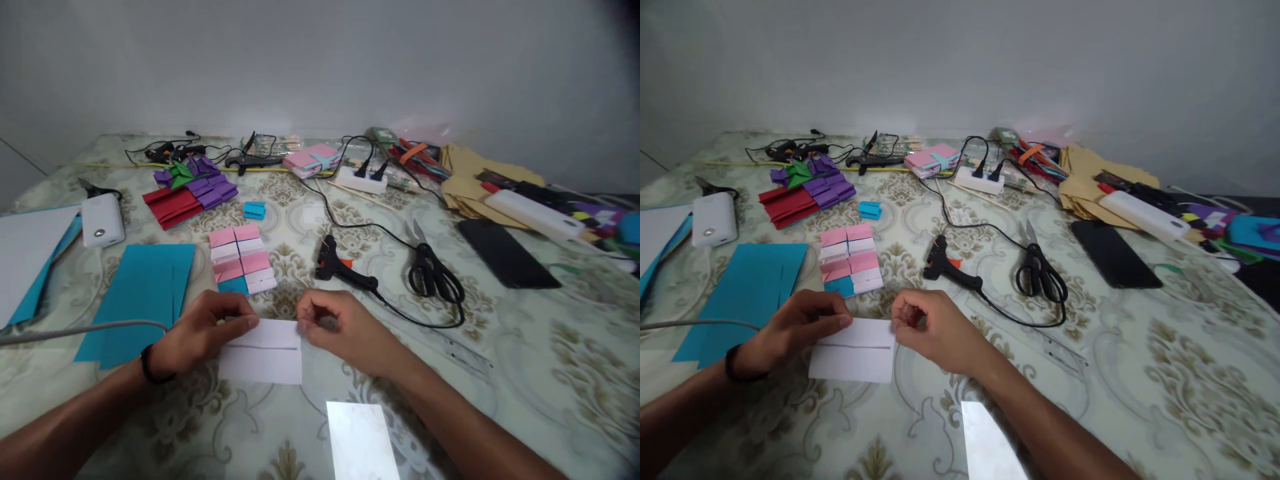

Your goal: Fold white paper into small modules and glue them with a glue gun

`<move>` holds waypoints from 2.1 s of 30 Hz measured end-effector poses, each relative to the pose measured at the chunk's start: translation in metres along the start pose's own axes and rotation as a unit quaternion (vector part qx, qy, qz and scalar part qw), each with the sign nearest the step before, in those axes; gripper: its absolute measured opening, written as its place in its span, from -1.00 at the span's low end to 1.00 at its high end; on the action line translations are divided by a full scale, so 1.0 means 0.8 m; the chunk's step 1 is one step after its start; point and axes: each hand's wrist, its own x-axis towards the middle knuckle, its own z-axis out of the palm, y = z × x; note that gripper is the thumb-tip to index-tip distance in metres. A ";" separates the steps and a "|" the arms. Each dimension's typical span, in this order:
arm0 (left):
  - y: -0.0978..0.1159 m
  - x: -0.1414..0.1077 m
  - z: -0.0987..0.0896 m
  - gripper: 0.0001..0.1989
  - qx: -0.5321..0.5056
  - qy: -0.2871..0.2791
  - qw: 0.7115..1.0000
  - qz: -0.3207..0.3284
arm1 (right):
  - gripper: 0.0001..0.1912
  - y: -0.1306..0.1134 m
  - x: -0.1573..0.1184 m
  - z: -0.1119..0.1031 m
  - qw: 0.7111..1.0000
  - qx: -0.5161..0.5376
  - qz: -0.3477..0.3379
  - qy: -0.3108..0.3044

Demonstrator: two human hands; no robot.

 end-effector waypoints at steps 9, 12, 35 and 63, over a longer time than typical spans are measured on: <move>-0.004 0.003 0.009 -0.79 -0.010 -0.016 1.000 0.023 | -0.87 0.002 -0.004 0.018 0.998 0.004 0.008 -0.070; -0.008 0.004 0.011 -0.79 -0.148 0.045 0.988 -0.018 | -0.81 0.006 -0.003 0.022 0.998 0.049 0.032 -0.023; -0.010 -0.006 0.030 -0.69 -0.188 0.014 0.977 -0.099 | -0.59 0.003 -0.013 0.039 0.996 0.049 0.061 -0.029; -0.019 0.001 0.040 -0.62 -0.222 -0.005 0.974 -0.037 | -0.64 -0.005 -0.019 0.046 0.989 -0.059 0.032 0.131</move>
